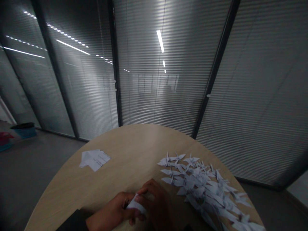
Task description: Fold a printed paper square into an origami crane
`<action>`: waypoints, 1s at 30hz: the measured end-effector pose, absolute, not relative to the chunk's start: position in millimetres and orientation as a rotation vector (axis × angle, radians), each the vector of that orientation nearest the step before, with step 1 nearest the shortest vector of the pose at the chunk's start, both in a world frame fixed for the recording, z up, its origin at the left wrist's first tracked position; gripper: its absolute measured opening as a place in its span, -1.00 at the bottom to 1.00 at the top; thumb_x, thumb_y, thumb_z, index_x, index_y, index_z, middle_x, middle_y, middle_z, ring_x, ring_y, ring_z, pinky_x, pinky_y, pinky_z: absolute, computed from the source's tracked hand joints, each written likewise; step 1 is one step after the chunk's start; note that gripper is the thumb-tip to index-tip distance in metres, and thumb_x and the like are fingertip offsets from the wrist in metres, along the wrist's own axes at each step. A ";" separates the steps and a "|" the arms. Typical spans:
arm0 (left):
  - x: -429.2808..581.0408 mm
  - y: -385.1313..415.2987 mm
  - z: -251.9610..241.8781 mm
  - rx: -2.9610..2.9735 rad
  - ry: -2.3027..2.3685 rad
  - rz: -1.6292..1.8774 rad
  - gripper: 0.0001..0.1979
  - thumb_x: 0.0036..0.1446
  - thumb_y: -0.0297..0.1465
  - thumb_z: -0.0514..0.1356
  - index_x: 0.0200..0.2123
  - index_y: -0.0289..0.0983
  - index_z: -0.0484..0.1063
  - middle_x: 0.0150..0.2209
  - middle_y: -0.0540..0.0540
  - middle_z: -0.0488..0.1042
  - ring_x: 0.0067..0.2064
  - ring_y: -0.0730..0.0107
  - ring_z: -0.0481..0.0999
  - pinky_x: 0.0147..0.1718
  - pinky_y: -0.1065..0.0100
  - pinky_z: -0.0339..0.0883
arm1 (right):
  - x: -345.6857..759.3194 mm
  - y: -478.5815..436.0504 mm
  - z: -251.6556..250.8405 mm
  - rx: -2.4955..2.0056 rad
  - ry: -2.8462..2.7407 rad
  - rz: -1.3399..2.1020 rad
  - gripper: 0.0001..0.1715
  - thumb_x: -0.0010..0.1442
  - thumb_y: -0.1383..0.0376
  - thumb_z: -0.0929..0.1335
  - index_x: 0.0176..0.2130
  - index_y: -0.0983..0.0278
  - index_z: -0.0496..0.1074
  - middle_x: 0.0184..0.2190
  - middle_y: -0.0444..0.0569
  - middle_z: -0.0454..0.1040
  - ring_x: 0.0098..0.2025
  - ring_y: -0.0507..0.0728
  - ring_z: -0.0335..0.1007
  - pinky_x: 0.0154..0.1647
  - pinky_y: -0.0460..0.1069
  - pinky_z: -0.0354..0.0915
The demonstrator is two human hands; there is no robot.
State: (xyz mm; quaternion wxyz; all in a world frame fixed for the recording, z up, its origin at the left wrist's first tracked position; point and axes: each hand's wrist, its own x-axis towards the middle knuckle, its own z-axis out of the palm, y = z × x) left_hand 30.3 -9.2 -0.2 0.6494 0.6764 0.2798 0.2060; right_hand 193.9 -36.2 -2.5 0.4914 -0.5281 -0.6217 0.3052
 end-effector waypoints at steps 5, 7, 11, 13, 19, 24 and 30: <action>30.6 -10.8 1.9 1.549 0.648 0.472 -0.82 -0.02 -0.45 0.19 -0.34 -0.33 0.58 -0.41 -0.07 0.53 -0.46 0.48 0.37 -0.43 0.46 0.27 | 194.6 -37.0 -0.7 -1.319 -1.516 0.758 -0.89 -0.10 0.23 0.39 -0.55 0.22 0.44 -0.52 -0.09 0.46 -0.41 0.11 0.40 -0.33 -0.02 0.26; 31.1 -11.4 3.7 1.552 0.657 0.471 -0.80 -0.03 -0.45 0.18 -0.34 -0.33 0.58 -0.40 -0.08 0.53 -0.46 0.47 0.37 -0.43 0.46 0.26 | 194.4 -37.0 -0.3 -1.304 -1.498 0.769 -0.88 -0.11 0.23 0.40 -0.56 0.23 0.44 -0.52 -0.10 0.45 -0.41 0.11 0.39 -0.33 -0.02 0.25; 31.7 -11.9 6.1 1.555 0.666 0.460 -0.80 -0.03 -0.45 0.18 -0.34 -0.33 0.58 -0.41 -0.09 0.52 -0.46 0.46 0.37 -0.42 0.45 0.26 | 193.6 -36.2 -1.3 -1.313 -1.473 0.784 -0.90 -0.12 0.25 0.41 -0.56 0.23 0.45 -0.53 -0.11 0.45 -0.42 0.11 0.38 -0.34 -0.03 0.24; 31.3 -11.6 5.8 1.559 0.671 0.466 -0.80 -0.04 -0.45 0.18 -0.34 -0.33 0.58 -0.42 -0.08 0.52 -0.46 0.46 0.36 -0.42 0.45 0.26 | 193.5 -36.3 -1.3 -1.312 -1.477 0.778 -0.92 -0.11 0.26 0.40 -0.55 0.23 0.46 -0.53 -0.11 0.45 -0.42 0.09 0.38 -0.35 -0.04 0.23; 31.1 -11.0 5.3 1.568 0.673 0.469 -0.80 -0.05 -0.44 0.17 -0.35 -0.34 0.57 -0.43 -0.08 0.50 -0.46 0.46 0.35 -0.43 0.44 0.26 | 193.0 -36.5 1.4 -1.359 -1.470 0.796 -0.88 -0.13 0.25 0.42 -0.58 0.24 0.44 -0.55 -0.10 0.44 -0.41 0.11 0.40 -0.32 -0.04 0.25; 32.6 -11.8 8.0 1.577 0.699 0.478 -0.82 -0.06 -0.41 0.20 -0.38 -0.35 0.56 -0.49 -0.03 0.45 -0.49 0.47 0.33 -0.45 0.44 0.25 | 191.8 -36.2 0.3 -1.337 -1.465 0.760 -0.89 -0.11 0.26 0.41 -0.56 0.25 0.44 -0.53 -0.12 0.44 -0.41 0.09 0.38 -0.32 -0.05 0.23; 30.8 -6.9 8.2 1.588 0.925 0.558 -0.86 -0.10 -0.38 0.24 -0.51 -0.36 0.53 -0.61 0.05 0.35 -0.57 0.53 0.23 -0.54 0.46 0.09 | 194.1 -39.3 10.4 -1.424 -1.390 0.719 -0.81 -0.12 0.17 0.41 -0.58 0.24 0.44 -0.54 -0.12 0.44 -0.41 0.12 0.38 -0.28 -0.02 0.23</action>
